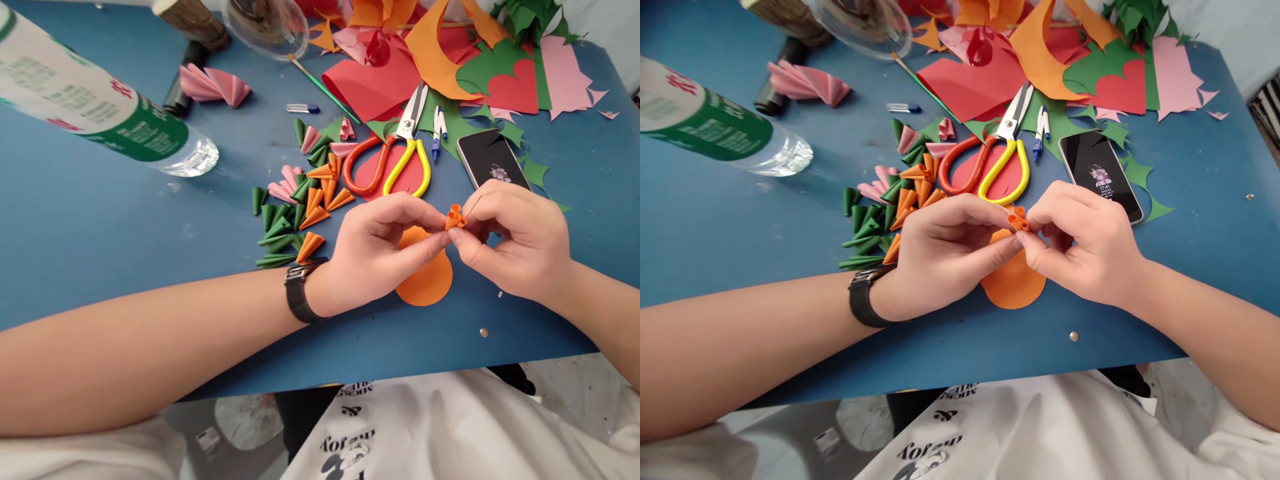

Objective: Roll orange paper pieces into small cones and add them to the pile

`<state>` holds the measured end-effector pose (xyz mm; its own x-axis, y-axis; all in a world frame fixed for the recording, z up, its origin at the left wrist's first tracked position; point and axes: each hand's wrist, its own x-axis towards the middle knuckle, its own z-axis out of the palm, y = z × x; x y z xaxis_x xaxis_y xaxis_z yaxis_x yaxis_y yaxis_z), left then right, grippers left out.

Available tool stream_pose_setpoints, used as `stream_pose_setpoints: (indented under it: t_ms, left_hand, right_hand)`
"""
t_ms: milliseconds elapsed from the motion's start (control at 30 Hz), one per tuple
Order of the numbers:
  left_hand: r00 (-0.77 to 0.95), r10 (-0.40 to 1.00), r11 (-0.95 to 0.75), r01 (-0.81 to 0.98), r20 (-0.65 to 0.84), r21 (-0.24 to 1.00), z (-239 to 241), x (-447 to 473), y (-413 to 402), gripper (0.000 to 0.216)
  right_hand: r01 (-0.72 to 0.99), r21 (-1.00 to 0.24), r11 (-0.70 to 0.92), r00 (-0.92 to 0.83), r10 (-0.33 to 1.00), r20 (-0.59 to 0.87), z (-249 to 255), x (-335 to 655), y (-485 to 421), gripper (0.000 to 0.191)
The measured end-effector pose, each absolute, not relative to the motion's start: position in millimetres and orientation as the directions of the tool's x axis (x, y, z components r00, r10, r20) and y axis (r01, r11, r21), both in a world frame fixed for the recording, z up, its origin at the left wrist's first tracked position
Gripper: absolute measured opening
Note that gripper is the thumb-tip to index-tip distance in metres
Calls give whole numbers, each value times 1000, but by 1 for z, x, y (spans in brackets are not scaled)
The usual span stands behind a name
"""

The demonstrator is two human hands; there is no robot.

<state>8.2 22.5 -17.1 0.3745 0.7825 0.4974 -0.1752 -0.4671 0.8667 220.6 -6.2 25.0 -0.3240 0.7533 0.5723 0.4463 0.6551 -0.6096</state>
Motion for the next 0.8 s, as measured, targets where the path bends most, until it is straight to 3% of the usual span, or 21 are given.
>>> stream_pose_setpoints:
  t_ms: [167, 400, 600, 800]
  left_hand:
    - [395, 749, -492, -206, 532, 846, -16, 8, 23, 9]
    - [390, 728, -507, -247, 564, 826, -18, 9, 24, 12]
    - [395, 787, -397, -262, 473, 880, -16, 8, 23, 10]
    - [430, 828, -252, -287, 360, 924, -14, 9, 23, 17]
  right_hand:
    - [420, -584, 695, -330, 716, 615, 27, 221, -8, 20]
    - [351, -700, 622, -296, 783, 547, 26, 221, -8, 23]
    - [199, -903, 380, -214, 916, 339, 22, 224, -5, 22]
    - [102, -913, 395, -243, 900, 362, 19, 222, -5, 20]
